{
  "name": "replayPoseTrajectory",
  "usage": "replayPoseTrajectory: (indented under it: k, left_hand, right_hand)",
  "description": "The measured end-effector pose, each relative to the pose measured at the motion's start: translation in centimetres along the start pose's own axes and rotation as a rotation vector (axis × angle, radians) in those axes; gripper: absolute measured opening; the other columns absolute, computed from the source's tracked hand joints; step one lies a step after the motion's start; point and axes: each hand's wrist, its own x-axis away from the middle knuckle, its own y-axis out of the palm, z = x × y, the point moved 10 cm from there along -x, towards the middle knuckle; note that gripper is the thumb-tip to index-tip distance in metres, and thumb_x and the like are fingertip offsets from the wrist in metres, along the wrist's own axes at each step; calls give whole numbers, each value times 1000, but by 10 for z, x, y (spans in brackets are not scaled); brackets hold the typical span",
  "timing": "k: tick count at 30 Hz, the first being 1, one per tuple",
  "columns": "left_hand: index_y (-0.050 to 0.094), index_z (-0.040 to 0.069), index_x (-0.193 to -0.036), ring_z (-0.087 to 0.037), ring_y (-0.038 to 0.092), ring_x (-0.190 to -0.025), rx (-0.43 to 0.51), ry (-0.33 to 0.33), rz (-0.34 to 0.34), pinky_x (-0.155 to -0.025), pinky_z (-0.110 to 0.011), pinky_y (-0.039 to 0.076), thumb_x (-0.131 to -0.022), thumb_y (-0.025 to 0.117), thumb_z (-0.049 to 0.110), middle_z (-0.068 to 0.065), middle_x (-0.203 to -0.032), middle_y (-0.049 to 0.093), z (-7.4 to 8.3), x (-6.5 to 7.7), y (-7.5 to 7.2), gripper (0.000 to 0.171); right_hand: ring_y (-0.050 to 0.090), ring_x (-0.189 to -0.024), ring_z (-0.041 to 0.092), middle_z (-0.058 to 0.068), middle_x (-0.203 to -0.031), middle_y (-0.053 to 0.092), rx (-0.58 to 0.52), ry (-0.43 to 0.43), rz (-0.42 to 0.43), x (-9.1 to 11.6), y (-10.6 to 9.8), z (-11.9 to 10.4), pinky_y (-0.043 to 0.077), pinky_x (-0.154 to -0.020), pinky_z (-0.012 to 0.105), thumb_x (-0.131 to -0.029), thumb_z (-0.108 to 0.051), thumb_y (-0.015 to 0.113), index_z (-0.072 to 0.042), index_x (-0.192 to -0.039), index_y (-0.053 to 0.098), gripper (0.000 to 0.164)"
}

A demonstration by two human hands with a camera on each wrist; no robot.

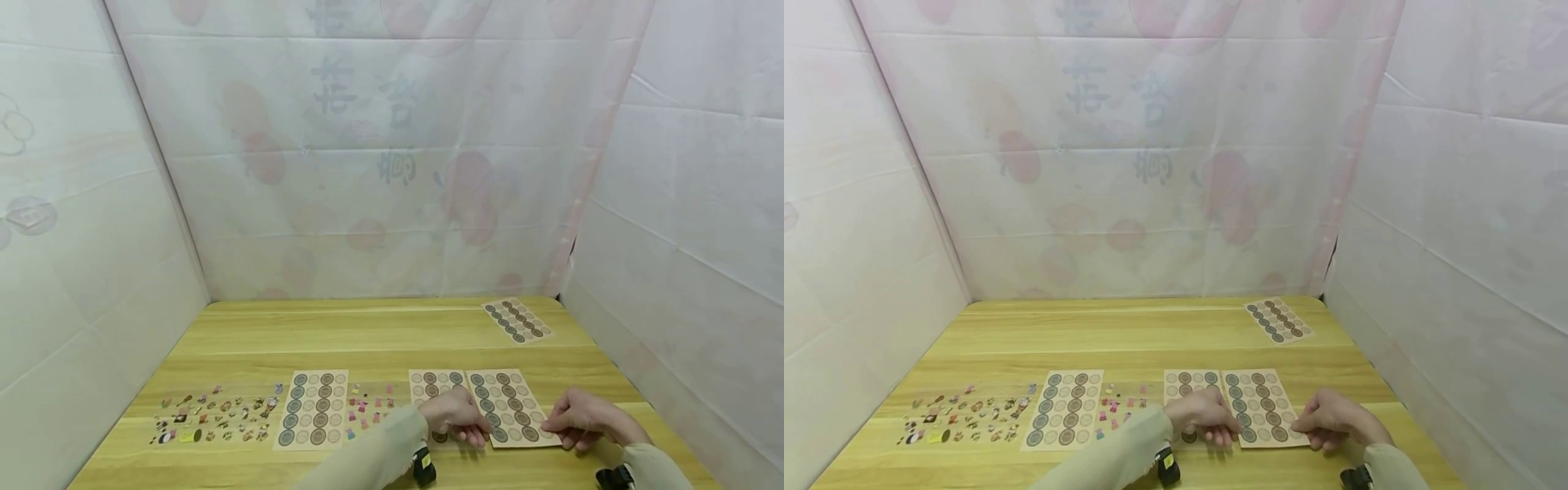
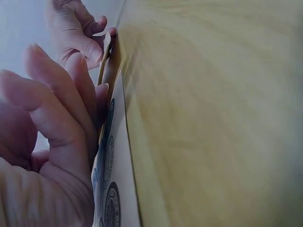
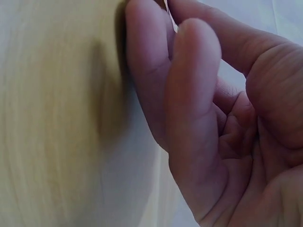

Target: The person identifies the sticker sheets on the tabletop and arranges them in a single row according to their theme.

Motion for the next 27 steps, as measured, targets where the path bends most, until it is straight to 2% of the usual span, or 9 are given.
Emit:
replayPoseTrajectory:
  k: [4,11,21,27]
  left_hand:
    - [71,1,-65,-4,48,-35,11,6,-3,-34,-12,33,-89,69,10,-2,-49,60,0,0,0,26]
    - [70,2,-62,-4,46,-34,4,4,1,-33,-13,34,-87,71,11,-1,-47,58,-1,-1,0,27]
    - [72,-2,-69,-4,45,-36,43,22,-17,-34,-14,35,-89,68,10,-1,-49,57,5,-3,-1,25]
    - [72,0,-68,-4,46,-38,39,42,28,-36,-14,35,-89,67,11,0,-49,57,9,-7,-6,24]
  right_hand:
    - [57,-49,5,0,-60,65,10,7,10,0,-1,0,47,-45,18,-85,-30,76,-4,-78,72,28]
    - [56,-51,4,-1,-62,66,-49,-1,-38,0,1,-1,48,-46,17,-88,-31,73,-3,-75,72,30]
    - [57,-51,4,0,-62,66,-62,21,-13,-2,-3,2,50,-48,19,-88,-26,73,-3,-77,71,26]
    - [57,-53,6,1,-64,66,-78,29,26,-6,-7,2,51,-49,20,-90,-20,70,-2,-82,71,20]
